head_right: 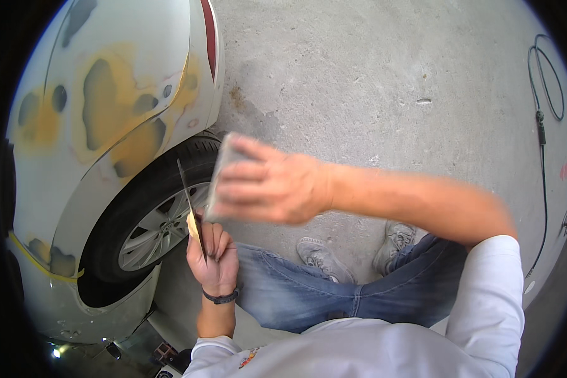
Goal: The person applies a beige body filler to the rear quarter panel of a white car using a metal spreader, then sands the area with a sanding block. They later apply filler to the rear bumper and continue sanding. The person works in a garage with other vehicles and tools visible.
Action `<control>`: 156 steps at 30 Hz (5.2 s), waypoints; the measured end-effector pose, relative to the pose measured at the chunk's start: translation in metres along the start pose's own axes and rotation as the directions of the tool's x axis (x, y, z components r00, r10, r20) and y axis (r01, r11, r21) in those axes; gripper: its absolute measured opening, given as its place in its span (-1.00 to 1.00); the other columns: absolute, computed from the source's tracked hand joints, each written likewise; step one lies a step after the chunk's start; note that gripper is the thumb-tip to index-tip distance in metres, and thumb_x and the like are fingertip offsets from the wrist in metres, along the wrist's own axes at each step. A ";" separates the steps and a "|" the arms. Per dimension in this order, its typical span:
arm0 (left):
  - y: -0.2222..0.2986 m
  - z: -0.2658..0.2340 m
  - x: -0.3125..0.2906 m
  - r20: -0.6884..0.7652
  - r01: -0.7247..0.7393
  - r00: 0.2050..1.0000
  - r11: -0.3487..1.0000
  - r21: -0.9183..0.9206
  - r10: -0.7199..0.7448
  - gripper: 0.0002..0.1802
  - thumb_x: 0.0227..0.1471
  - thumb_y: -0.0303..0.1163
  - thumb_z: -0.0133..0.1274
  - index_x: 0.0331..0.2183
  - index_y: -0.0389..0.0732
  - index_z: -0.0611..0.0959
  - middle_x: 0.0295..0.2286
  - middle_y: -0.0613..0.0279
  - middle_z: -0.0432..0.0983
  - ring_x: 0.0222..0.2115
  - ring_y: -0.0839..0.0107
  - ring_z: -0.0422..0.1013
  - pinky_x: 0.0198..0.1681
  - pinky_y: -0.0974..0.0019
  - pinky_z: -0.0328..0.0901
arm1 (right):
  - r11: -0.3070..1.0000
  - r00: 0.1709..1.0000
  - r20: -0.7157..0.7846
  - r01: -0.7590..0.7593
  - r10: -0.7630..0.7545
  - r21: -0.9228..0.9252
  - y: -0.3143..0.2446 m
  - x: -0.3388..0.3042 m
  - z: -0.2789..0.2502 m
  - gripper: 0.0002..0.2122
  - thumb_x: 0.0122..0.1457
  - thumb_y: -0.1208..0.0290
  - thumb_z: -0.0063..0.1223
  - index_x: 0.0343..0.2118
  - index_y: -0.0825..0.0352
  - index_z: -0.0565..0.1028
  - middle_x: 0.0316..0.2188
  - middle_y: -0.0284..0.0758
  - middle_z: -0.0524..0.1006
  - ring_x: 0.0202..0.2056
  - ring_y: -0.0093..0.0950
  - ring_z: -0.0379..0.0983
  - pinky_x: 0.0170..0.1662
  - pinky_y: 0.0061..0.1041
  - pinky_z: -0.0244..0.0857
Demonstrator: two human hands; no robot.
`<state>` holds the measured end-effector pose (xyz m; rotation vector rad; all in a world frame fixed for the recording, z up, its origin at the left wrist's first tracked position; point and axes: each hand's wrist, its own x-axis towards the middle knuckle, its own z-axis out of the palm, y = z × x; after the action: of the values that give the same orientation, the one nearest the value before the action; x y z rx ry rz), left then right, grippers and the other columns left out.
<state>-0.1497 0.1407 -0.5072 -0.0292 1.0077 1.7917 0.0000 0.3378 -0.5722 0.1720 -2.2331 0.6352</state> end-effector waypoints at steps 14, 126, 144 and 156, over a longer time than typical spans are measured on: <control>-0.035 -0.023 0.001 -0.028 0.056 0.998 0.985 0.162 -0.052 -0.64 0.41 -0.36 -0.23 0.05 -0.34 0.53 -0.73 0.44 0.10 -0.69 0.63 0.01 -0.60 0.48 -0.06 | 0.687 0.636 -0.441 -0.724 0.633 -0.058 0.085 0.090 -0.008 -0.72 0.09 0.46 0.05 -0.15 0.31 0.67 -0.27 -0.13 0.59 -0.24 -0.13 0.58 -0.16 -0.18 0.49; -0.022 -0.041 0.017 0.117 0.015 0.993 0.984 -0.179 0.006 -0.74 0.34 -0.38 -0.08 -0.02 -0.31 0.42 -0.74 0.43 0.14 -0.67 0.60 0.03 -0.57 0.51 0.02 | 0.414 0.144 -0.426 -0.632 0.893 0.655 0.054 0.046 0.077 -0.70 0.27 0.53 -0.06 -0.01 0.32 0.64 -0.08 -0.17 0.58 -0.08 -0.23 0.55 0.04 -0.33 0.41; -0.011 -0.001 -0.016 0.017 -0.085 0.996 0.896 0.436 0.086 -0.70 0.42 -0.35 -0.14 -0.06 -0.35 0.58 -0.19 0.31 0.55 -0.20 0.62 0.39 -0.07 0.50 0.27 | 0.018 0.033 0.016 -0.832 0.999 0.555 -0.021 0.045 -0.050 -0.72 0.24 0.45 0.18 0.01 0.33 0.59 -0.27 -0.22 0.68 -0.22 -0.44 0.61 -0.10 -0.45 0.46; 0.113 0.244 -0.210 0.105 -0.011 0.990 0.678 0.735 -0.097 -0.63 0.43 -0.33 -0.14 -0.04 -0.47 0.57 -0.28 0.31 0.56 -0.26 0.62 0.40 -0.16 0.47 0.32 | 0.317 0.328 0.040 -0.932 0.944 0.175 -0.287 0.174 -0.262 -0.52 0.14 0.41 0.16 0.16 0.38 0.49 -0.12 0.00 0.62 -0.12 -0.09 0.59 -0.02 -0.27 0.46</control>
<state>-0.0385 0.1233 -0.1853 0.5665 1.5494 1.2022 0.1475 0.2327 -0.1869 -1.2027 -2.0091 1.4180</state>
